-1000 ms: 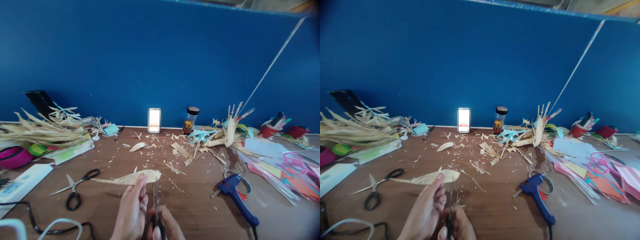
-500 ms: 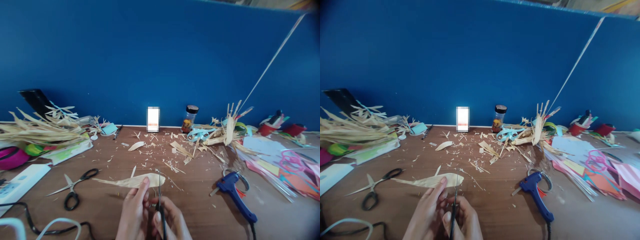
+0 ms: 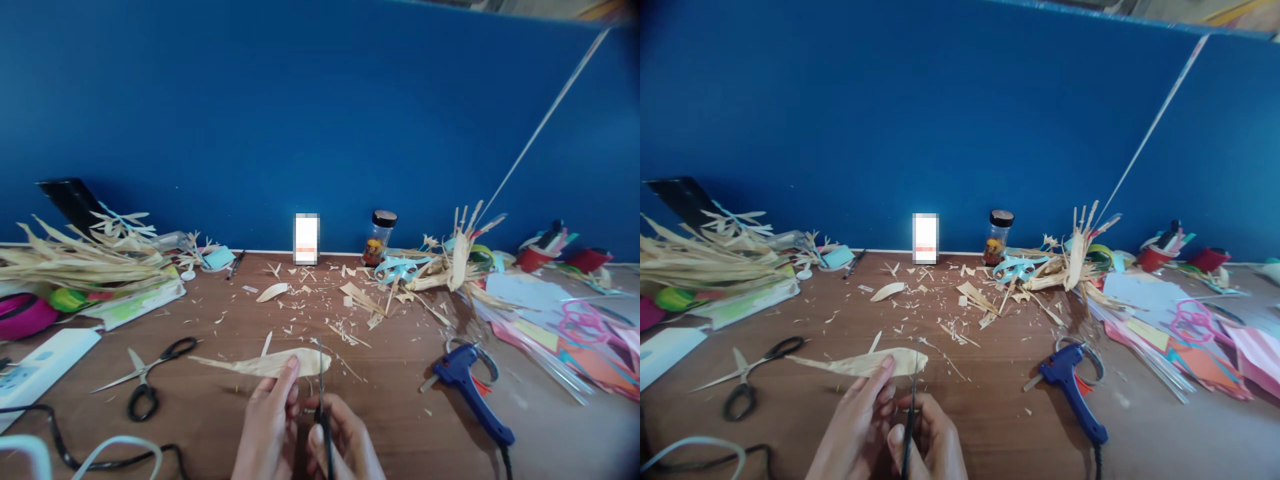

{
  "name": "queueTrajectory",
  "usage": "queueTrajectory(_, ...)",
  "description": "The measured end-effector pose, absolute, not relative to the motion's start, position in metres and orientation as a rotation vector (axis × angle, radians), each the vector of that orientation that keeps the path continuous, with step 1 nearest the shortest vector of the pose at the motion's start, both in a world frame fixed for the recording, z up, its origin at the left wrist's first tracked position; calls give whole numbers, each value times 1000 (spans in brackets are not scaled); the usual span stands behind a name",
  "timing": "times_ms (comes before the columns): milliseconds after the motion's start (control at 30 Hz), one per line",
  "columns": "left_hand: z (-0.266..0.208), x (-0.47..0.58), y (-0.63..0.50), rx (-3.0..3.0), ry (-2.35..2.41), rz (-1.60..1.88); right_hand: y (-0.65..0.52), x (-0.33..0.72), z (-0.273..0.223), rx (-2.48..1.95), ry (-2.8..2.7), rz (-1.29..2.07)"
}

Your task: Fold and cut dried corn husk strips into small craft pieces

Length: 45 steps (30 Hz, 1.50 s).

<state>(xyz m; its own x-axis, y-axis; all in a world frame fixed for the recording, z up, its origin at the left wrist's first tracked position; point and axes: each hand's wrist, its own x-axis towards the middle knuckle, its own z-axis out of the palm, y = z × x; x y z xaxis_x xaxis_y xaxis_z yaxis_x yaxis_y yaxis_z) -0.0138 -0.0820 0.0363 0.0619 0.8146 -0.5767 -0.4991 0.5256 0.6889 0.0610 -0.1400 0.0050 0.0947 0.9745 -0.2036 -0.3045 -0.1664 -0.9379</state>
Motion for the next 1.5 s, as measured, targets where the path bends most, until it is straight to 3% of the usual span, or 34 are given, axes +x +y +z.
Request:
queueTrajectory(767,29,-21,-79,352,1060,1047,-140,78,7,-1404,-942,1345)
queueTrajectory(967,28,-25,-75,316,1008,1146,-128,127,21,-1968,-1499,584)
queueTrajectory(1067,28,-24,-74,322,1027,1128,-119,144,28,-2144,-1681,356)
queueTrajectory(1300,28,-24,-75,337,1041,1099,-109,160,39,-2010,-2033,283)
queueTrajectory(1500,28,-26,-77,353,1049,1056,-106,161,37,-2268,-1816,81)
